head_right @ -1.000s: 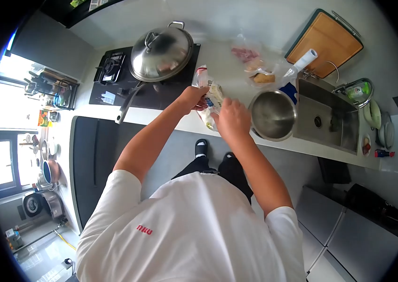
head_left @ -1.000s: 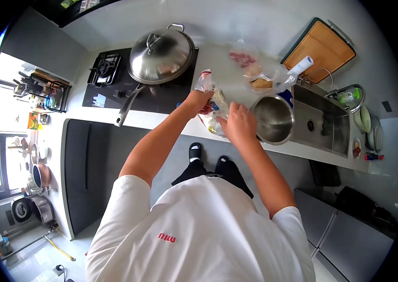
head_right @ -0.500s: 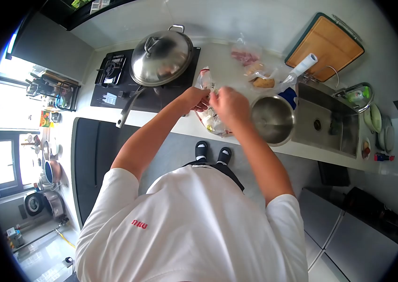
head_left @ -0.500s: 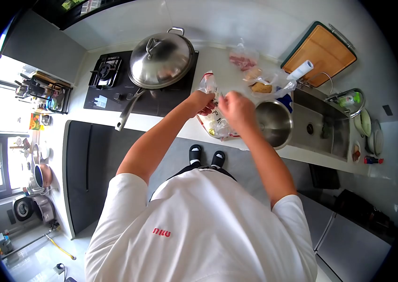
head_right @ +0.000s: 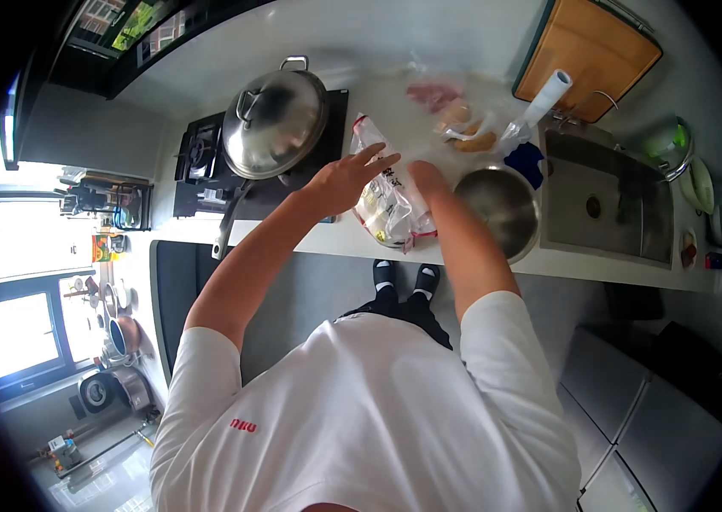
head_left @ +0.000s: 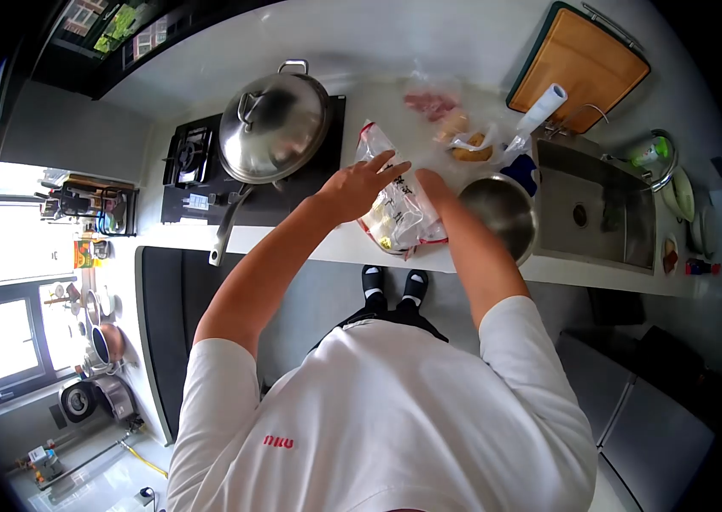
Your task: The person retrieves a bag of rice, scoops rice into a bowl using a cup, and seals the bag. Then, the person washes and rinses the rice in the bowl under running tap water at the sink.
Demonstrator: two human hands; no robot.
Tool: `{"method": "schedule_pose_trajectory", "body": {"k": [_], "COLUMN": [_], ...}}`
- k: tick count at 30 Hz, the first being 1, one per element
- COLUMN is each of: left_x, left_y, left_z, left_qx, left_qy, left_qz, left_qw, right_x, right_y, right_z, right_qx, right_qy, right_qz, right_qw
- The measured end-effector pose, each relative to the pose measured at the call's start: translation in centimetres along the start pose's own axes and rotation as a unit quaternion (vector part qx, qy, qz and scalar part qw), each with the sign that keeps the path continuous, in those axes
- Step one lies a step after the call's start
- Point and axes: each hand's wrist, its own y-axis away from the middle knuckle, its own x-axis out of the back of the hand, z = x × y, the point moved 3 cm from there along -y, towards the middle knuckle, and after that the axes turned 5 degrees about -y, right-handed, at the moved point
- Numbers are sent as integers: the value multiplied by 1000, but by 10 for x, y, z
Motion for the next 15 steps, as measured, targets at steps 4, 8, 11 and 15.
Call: {"method": "schedule_pose_trajectory", "body": {"k": [4, 8, 11, 15], "left_x": [19, 13, 9, -7], "left_y": [-16, -23, -15, -1], "left_z": [1, -4, -14, -23], "left_qx": [-13, -29, -25, -36], "left_qy": [-5, -15, -12, -23], "left_qz": [-49, -14, 72, 216], "left_qw": [999, 999, 997, 975], "right_x": [-6, 33, 92, 147], "right_y": [-2, 3, 20, 58], "right_z": [5, -22, -77, -147], "right_qx": [-29, -109, -287, -281], "right_qy": [-57, 17, -309, -466], "right_qz": [-1, -41, -35, -59], "right_qw": [998, 993, 906, 837]}}
